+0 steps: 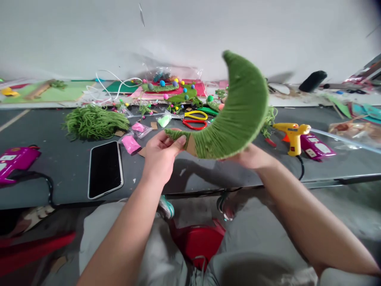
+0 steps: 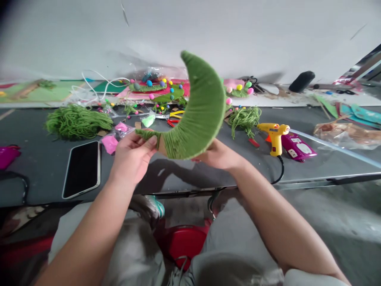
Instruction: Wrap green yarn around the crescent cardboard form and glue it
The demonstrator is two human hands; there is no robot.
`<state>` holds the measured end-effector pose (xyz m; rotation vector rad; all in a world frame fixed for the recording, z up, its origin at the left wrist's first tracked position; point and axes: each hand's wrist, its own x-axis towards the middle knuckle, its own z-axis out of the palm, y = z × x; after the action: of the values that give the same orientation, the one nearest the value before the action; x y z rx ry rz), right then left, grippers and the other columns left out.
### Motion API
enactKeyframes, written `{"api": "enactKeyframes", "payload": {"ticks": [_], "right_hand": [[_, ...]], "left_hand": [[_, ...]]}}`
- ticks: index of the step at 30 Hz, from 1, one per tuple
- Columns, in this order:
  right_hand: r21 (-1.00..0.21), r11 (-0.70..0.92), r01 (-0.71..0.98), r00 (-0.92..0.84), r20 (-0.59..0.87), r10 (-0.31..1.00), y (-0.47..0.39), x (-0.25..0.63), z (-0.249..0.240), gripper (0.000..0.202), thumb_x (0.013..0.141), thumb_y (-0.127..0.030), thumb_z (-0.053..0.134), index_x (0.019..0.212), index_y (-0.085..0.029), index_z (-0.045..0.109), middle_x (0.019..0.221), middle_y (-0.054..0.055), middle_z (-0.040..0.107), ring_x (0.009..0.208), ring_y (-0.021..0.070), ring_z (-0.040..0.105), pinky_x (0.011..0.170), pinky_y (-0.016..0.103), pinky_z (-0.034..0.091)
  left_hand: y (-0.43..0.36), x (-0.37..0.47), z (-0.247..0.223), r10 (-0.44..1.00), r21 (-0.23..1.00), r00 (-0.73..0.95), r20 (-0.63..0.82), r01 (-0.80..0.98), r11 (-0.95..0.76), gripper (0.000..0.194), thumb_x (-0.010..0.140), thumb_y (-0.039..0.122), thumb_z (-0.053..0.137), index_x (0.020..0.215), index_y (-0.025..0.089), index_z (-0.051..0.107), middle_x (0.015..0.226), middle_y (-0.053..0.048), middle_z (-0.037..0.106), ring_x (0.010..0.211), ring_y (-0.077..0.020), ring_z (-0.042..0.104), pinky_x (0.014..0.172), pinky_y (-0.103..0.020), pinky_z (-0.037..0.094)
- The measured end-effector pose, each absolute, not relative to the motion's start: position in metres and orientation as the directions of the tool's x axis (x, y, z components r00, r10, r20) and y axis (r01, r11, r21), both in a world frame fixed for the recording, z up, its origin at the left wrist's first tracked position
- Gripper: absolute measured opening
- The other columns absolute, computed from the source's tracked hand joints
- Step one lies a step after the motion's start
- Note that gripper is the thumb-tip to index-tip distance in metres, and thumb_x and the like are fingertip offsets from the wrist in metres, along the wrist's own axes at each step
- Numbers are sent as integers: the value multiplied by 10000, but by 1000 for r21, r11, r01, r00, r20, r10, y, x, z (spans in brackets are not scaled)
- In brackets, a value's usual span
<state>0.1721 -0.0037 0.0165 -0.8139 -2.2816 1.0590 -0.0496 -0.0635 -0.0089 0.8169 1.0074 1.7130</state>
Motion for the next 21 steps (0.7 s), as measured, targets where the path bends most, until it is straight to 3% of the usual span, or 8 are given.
{"api": "enactKeyframes", "payload": {"ticks": [3,6,8,10,12,14,18,21], "right_hand": [[-927,321,195,-636,130,761,-22,144,4,270,914,-390,639,836,-140,702,702,37,685,606,125,596,570,244,506],[-920,353,168,-556,207,805,-42,124,-5,279,943,-394,616,888,-146,731,737,37,701,639,128,599,596,241,489],[-795,549,259,-541,351,764,-51,120,-10,219,961,-319,595,919,-158,738,791,41,722,668,133,608,641,256,487],[-568,737,367,-582,478,658,-56,122,-10,193,972,-245,566,963,-158,738,846,56,732,720,152,630,694,280,486],[-356,829,431,-641,526,559,-55,129,-7,204,981,-214,538,996,-149,731,870,74,728,773,178,647,726,302,487],[-228,859,458,-690,518,506,-50,137,0,218,993,-222,519,1018,-144,721,898,90,718,810,198,642,742,318,492],[-88,879,468,-756,475,450,-35,149,16,214,995,-231,507,1005,-171,711,1085,131,683,980,255,608,838,382,489],[-139,873,468,-755,452,476,-26,155,22,200,993,-203,493,980,-169,690,1203,146,661,1067,279,605,889,415,478]], "left_hand": [[-61,-43,-12,914,861,-405,15,-460,-218,271,646,271,895,783,164,687,840,-14,725,775,-128,693,740,-255,582],[-61,-36,-15,889,848,-458,-8,-474,-237,289,663,287,889,812,156,680,867,-15,730,796,-121,697,774,-244,575],[-63,-33,-17,869,870,-494,28,-416,-264,300,666,281,886,839,159,673,841,-4,717,772,-119,689,771,-251,573],[-65,-31,-19,835,915,-535,130,-259,-309,316,669,263,883,881,165,671,818,2,706,743,-117,678,736,-242,566],[-68,-30,-20,812,937,-523,258,-70,-343,320,686,249,871,920,168,668,817,-5,708,745,-124,679,712,-232,558],[-71,-30,-20,827,935,-448,339,62,-350,293,722,241,842,947,170,667,845,-21,719,768,-137,690,718,-236,562],[-77,-31,-16,871,909,-285,399,247,-336,214,787,168,742,987,177,666,920,-30,732,815,-151,705,759,-245,575],[-79,-36,-10,890,852,-131,437,377,-363,220,822,126,668,1034,183,668,960,-29,731,835,-155,704,792,-257,576]]}}
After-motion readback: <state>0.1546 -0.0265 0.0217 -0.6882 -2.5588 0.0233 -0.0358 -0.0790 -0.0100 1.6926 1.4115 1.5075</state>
